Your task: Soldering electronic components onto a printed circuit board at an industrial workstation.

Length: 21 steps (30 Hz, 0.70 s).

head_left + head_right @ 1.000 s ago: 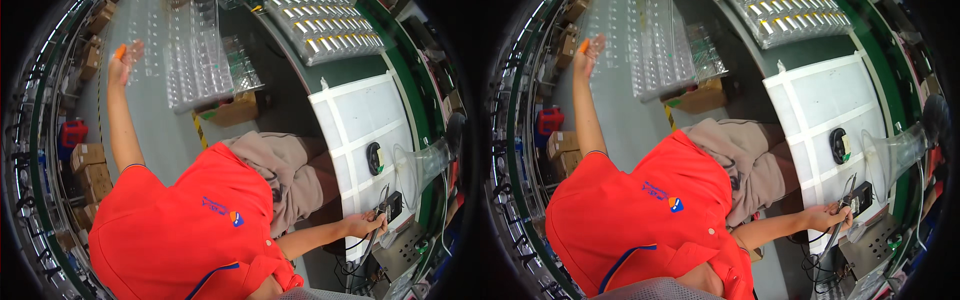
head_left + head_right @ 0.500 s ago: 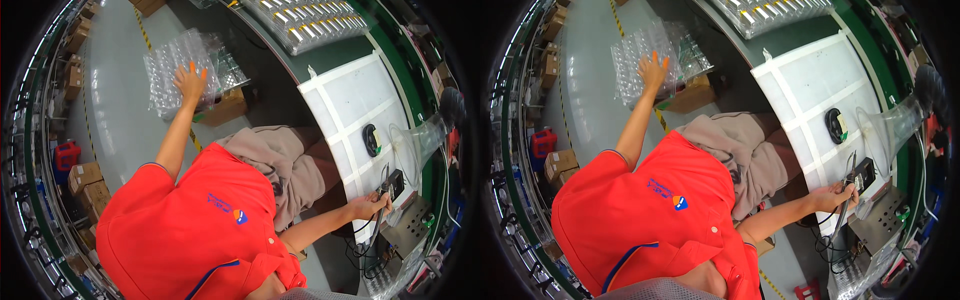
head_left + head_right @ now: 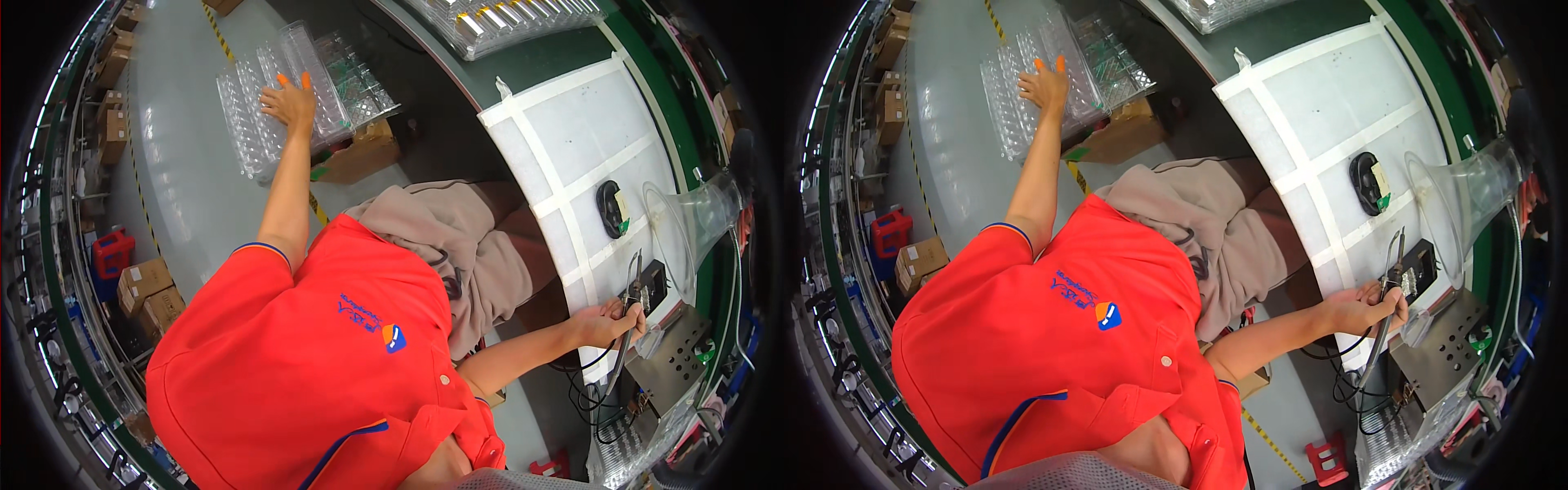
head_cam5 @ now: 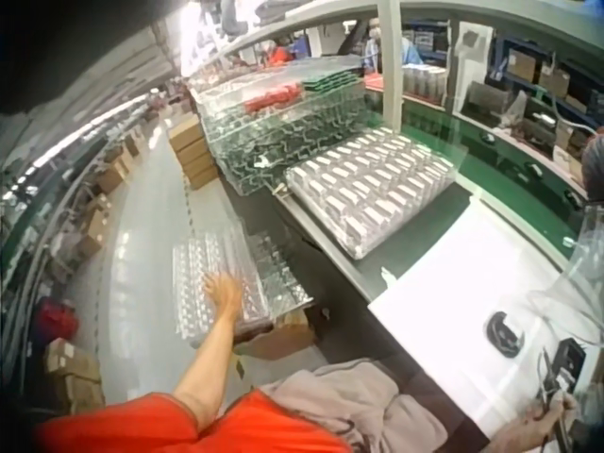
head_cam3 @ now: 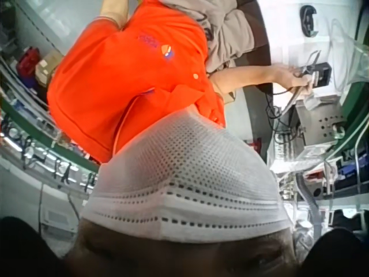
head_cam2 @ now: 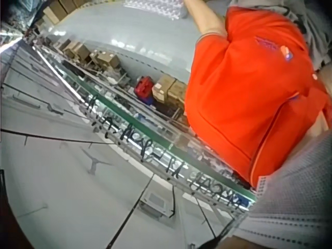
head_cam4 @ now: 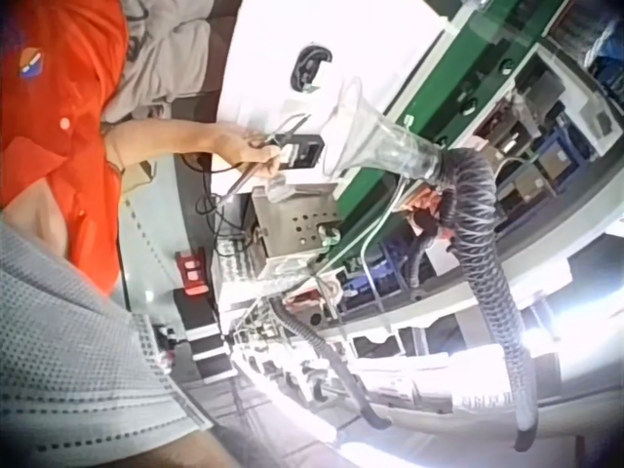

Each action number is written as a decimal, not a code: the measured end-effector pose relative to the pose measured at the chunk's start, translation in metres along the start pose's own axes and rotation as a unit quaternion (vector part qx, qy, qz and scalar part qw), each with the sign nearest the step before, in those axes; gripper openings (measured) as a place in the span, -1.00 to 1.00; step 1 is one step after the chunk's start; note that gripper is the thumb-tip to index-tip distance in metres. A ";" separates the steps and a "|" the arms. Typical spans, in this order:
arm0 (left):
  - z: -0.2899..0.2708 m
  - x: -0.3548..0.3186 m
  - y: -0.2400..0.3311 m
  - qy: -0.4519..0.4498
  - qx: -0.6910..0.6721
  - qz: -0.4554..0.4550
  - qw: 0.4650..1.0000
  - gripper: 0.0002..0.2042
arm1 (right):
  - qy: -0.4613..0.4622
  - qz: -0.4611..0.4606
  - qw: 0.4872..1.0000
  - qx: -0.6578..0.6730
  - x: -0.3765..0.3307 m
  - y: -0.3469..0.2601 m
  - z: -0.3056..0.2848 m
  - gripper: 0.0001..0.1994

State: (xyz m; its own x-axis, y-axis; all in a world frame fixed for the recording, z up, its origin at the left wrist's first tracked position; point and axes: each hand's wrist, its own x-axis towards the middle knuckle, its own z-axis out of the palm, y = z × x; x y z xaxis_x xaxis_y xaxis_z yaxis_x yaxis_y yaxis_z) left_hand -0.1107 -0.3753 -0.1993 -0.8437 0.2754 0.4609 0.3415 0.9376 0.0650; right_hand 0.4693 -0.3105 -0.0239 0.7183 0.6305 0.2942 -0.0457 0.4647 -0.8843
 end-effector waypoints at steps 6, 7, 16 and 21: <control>-0.002 -0.003 0.009 0.003 0.011 0.001 1.000 -0.37 | 0.004 -0.001 1.000 -0.004 0.000 0.000 -0.002 -0.86; -0.007 0.000 0.009 -0.021 0.001 -0.012 1.000 -0.38 | 0.002 0.004 1.000 -0.003 0.000 0.000 -0.002 -0.85; -0.007 0.001 -0.003 0.012 -0.026 -0.003 1.000 -0.51 | 0.005 0.002 1.000 -0.003 0.000 0.000 -0.001 -0.87; -0.007 -0.001 -0.009 0.012 -0.043 0.005 0.999 -0.54 | 0.002 0.003 1.000 0.001 0.001 0.000 -0.002 -0.87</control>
State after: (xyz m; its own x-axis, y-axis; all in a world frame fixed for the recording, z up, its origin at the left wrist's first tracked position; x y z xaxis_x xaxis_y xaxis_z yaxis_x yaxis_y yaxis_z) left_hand -0.1101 -0.3858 -0.1947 -0.8305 0.2785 0.4823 0.3846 0.9132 0.1348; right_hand 0.4712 -0.3112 -0.0246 0.7207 0.6312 0.2866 -0.0515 0.4610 -0.8859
